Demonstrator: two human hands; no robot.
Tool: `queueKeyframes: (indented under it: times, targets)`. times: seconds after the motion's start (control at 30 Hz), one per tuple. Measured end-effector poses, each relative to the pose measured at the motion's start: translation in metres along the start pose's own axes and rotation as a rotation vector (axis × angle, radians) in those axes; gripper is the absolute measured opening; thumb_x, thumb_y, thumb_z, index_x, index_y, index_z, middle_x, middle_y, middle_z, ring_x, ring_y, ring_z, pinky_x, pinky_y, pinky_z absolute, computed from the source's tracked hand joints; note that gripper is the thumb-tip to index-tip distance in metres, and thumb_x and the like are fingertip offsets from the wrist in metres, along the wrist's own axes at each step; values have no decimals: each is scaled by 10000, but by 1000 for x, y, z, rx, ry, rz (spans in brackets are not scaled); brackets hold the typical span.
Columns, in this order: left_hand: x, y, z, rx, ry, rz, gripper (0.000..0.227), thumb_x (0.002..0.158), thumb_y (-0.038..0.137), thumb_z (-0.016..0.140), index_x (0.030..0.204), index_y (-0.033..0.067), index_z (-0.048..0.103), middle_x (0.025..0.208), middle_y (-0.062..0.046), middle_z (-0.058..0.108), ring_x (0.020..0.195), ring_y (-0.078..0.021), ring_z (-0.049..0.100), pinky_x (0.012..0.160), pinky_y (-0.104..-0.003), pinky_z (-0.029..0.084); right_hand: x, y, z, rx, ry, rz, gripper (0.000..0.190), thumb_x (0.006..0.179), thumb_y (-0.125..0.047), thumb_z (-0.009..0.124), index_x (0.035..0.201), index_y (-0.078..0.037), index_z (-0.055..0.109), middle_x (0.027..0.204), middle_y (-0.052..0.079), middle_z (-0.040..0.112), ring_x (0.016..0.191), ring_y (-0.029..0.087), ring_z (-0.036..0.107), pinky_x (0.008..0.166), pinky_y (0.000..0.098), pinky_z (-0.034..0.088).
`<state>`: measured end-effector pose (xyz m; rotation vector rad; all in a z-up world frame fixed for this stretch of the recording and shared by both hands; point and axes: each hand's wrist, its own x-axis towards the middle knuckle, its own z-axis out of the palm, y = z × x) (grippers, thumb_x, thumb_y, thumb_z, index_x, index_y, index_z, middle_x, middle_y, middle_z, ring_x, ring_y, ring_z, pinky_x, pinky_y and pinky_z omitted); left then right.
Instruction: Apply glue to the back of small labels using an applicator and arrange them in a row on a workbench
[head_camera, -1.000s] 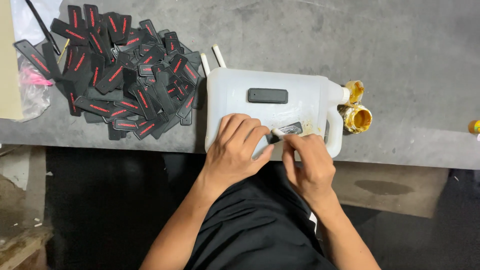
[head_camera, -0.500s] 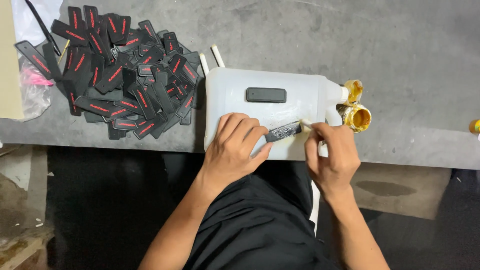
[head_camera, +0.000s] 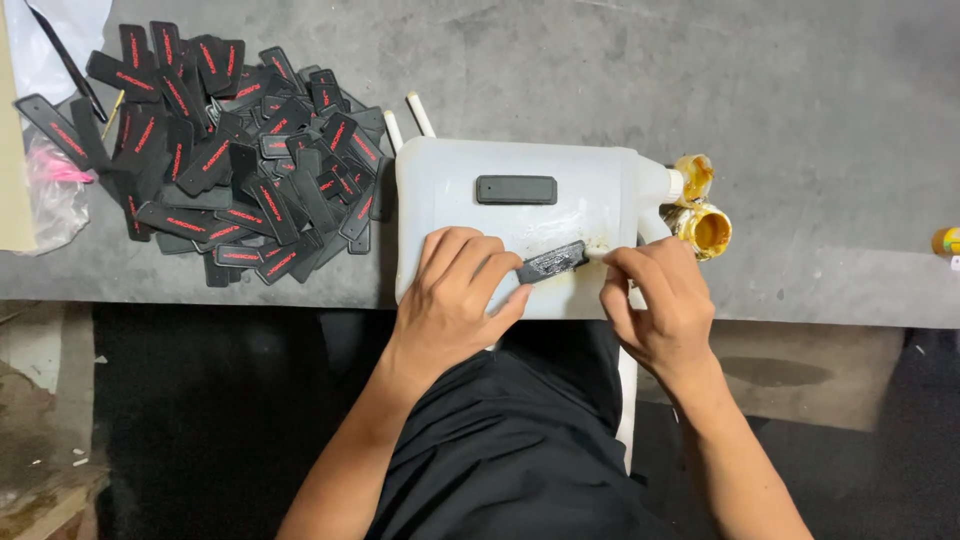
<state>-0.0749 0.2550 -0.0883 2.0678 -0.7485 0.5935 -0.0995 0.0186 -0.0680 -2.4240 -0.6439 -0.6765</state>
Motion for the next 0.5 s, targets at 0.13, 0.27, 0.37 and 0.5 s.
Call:
queueKeyframes:
  times: [0.13,0.27,0.37,0.5]
  targets:
    - [-1,0,1,4,-6,-6,141,879,137,764,938,55,666,842,-91,553,828,-303,593,822,-449,521,16,-14,1,85,-34,15,128,913,97,630,969,38,730,760,161,618,635,353,550,646,443,500]
    - [0,0,-1,4,-13,-2,147,873,137,766,936,50,666,841,-94,556,822,-302,591,820,-446,522,8,-2,1,6,-32,-31,114,907,103,655,973,35,717,756,154,596,633,346,546,643,447,492]
    - [0,1,-1,-6,-21,-8,158,863,132,775,940,48,665,845,-97,558,830,-310,596,824,-455,524,6,-1,0,-19,-11,-18,154,899,125,659,985,26,738,777,128,614,643,297,540,661,425,493]
    - [1,1,0,-9,-19,-15,149,869,131,772,936,51,666,845,-94,557,834,-307,596,825,-452,521,3,2,-2,-32,-32,-28,138,896,116,653,972,24,722,744,124,575,631,311,526,646,431,485]
